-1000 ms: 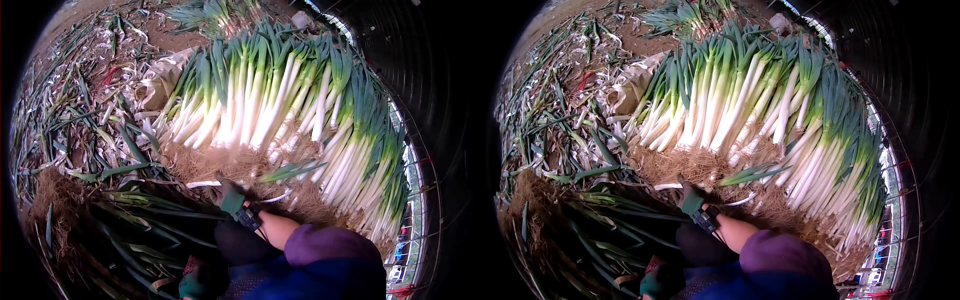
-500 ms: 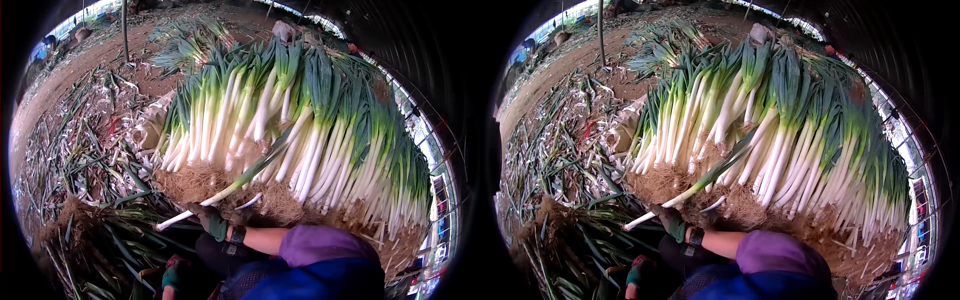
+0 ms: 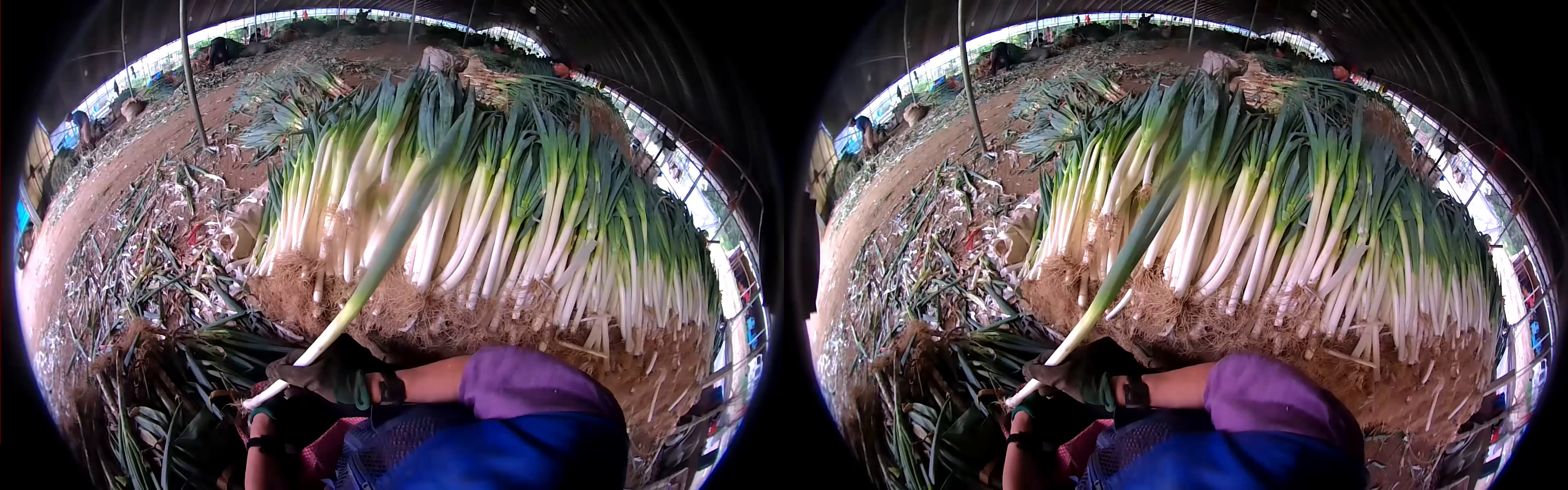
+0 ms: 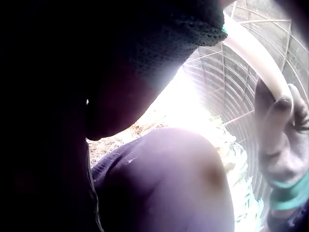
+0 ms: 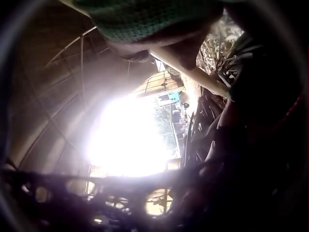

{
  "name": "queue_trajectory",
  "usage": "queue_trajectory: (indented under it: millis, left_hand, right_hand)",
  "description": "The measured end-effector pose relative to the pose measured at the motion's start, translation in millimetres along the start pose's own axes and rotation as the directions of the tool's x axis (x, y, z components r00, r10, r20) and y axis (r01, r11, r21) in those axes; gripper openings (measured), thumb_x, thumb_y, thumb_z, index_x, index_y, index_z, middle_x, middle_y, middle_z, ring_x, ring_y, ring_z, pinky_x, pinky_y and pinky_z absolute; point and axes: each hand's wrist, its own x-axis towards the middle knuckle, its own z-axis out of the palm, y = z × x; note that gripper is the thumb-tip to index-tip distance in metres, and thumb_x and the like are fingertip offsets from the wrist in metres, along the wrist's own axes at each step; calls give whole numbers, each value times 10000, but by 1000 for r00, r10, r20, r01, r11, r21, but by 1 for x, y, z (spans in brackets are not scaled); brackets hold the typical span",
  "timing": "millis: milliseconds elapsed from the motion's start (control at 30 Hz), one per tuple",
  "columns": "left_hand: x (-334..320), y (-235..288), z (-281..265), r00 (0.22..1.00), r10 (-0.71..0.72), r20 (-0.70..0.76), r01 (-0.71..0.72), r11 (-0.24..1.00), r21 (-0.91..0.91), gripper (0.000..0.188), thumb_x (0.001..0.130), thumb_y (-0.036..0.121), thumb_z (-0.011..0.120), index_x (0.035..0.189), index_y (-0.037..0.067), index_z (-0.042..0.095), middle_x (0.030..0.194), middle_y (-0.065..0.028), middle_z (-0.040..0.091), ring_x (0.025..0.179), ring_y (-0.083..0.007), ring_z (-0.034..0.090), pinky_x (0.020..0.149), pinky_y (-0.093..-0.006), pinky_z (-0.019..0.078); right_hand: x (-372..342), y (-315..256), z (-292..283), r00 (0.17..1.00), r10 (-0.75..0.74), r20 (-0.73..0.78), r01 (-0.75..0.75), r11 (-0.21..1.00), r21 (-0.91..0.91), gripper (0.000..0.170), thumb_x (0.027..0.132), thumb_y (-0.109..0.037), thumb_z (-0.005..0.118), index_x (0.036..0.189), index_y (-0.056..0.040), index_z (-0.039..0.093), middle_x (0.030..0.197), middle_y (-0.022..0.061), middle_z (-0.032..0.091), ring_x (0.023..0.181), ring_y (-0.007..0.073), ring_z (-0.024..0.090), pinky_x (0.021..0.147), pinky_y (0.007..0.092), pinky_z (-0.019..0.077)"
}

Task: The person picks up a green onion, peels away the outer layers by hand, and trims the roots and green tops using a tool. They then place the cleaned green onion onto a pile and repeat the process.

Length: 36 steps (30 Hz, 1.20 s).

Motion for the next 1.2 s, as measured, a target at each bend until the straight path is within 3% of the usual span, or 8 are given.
queue_trajectory:
  millis: [300, 500, 533, 600, 700, 800, 900, 1200]
  left_hand:
    - [-40, 2, -6, 954, 279, -105, -259, 950, 174, 447, 836, 511, 633, 1116, 179, 740, 1167, -136, 698, 1117, -332, 647, 949, -427, 510]
    - [-87, 11, -12, 966, 169, -196, -138, 977, 160, 432, 835, 484, 641, 1109, 164, 738, 1134, -164, 702, 1101, -339, 649, 945, -434, 508]
    - [-91, 9, -12, 968, 155, -198, -125, 980, 154, 431, 837, 482, 639, 1110, 163, 736, 1127, -165, 704, 1097, -338, 651, 943, -437, 509]
    - [-105, 13, -16, 970, 132, -206, -104, 984, 142, 427, 843, 479, 635, 1113, 164, 733, 1110, -167, 709, 1086, -340, 657, 936, -442, 510]
    - [-121, 28, -23, 972, 114, -207, -88, 987, 131, 420, 853, 470, 622, 1126, 168, 725, 1077, -167, 715, 1057, -347, 666, 917, -452, 514]
    - [-128, 29, -23, 967, 127, -221, -99, 986, 132, 404, 869, 448, 601, 1134, 165, 715, 1024, -167, 720, 1004, -360, 676, 879, -465, 517]
    - [-129, 17, -20, 954, 151, -259, -126, 986, 109, 346, 881, 408, 578, 1058, 139, 706, 961, -177, 714, 932, -377, 678, 820, -496, 515]
    - [-120, -13, -13, 928, 155, -340, -138, 988, 73, 201, 859, 288, 608, 901, 92, 605, 863, -196, 673, 832, -426, 645, 737, -528, 493]
  right_hand:
    - [-79, -222, -162, 784, -578, -226, 276, 650, -708, 221, 1029, -140, 480, 1050, -34, 672, 1027, 140, 708, 957, 220, 718, 707, 264, 631]
    - [-103, -246, -318, 174, -757, -630, 66, 647, -760, 265, 890, -228, 614, 654, -125, 552, 578, -5, 474, 509, 141, 455, 489, 316, 383]
    - [-90, -215, -343, 327, -809, -488, 363, 584, -725, 148, 859, -147, 561, 773, -35, 606, 604, 68, 518, 561, 163, 476, 562, 346, 445]
    - [-95, -169, -231, 728, -589, -352, -267, 229, -936, 261, 916, -62, 573, 671, -94, 489, 620, 30, 405, 570, 131, 429, 524, 244, 433]
    - [-72, -31, -191, 982, 48, -184, -133, 866, -483, 154, 988, -170, 568, 1001, -110, 710, 947, 61, 710, 853, 205, 699, 740, 301, 583]
    - [-5, 159, -254, 931, 111, 347, 320, 205, -925, 195, 937, -132, 566, 1041, -75, 721, 935, 147, 712, 843, 228, 708, 740, 322, 574]
    - [11, 220, -232, 934, 345, -88, -111, 48, -993, 358, 816, -265, 634, 1070, -34, 738, 1013, 241, 715, 910, 339, 717, 761, 403, 554]
    - [34, 259, -233, 812, 393, -432, -506, 104, -856, 596, 850, -496, 635, 1200, -16, 678, 1160, 251, 678, 1114, 361, 662, 921, 447, 523]
